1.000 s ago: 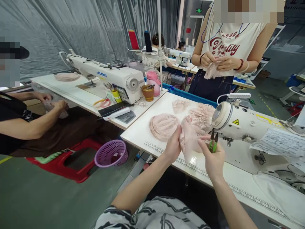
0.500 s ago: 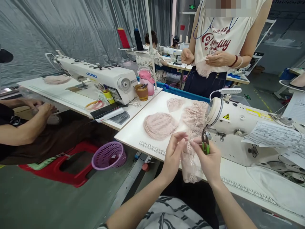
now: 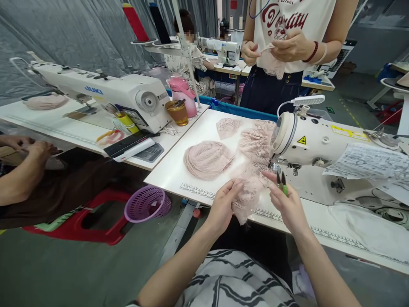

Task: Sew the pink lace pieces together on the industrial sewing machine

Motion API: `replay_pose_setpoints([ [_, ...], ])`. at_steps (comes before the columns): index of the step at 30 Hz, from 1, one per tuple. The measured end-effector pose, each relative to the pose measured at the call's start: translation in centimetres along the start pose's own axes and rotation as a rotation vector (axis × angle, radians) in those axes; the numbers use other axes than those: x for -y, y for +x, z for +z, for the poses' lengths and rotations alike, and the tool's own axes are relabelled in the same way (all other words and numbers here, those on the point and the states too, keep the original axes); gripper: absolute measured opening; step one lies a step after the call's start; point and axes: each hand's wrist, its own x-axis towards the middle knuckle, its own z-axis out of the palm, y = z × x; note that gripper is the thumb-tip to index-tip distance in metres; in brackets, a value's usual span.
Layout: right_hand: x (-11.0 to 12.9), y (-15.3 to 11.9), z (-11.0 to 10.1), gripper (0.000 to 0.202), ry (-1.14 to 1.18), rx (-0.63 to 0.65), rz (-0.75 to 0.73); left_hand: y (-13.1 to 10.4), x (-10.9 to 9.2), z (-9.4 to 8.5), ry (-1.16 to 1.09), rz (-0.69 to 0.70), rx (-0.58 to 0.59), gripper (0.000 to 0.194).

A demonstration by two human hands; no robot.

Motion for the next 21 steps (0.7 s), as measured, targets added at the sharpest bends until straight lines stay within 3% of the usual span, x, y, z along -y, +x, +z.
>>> replay_pose_setpoints([
  [2,-0.6,0.5,-0.5,0.051,-0.015,0.055,0.086,0.1,-0.1,0.0,0.014,0.001,0.012,0.027],
  [4,-1.1,0.8,-0.5,0.045,-0.005,0.030,0.112,0.2,-0.2,0.0,0.038,0.012,0.024,0.024],
  [9,-1.0,0.6,0.6,0.035,-0.070,-0.036,0.039,0.4,-0.1,0.1,0.237,0.024,0.110,0.026],
  [15,-0.2,-0.1,1.0,0.031,-0.155,-0.034,-0.057,0.6,-0.1,0.8,0.292,0.061,0.020,0.024],
  [18,-0.3,-0.4,0.5,0.026,-0.307,-0.115,-0.246,0.6,-0.1,0.9,0.283,0.068,-0.008,0.025],
  [21,-0.5,-0.9,0.0,0.030,-0.517,-0.109,-0.505,0.6,0.0,0.8,0.287,0.080,-0.020,0.027],
])
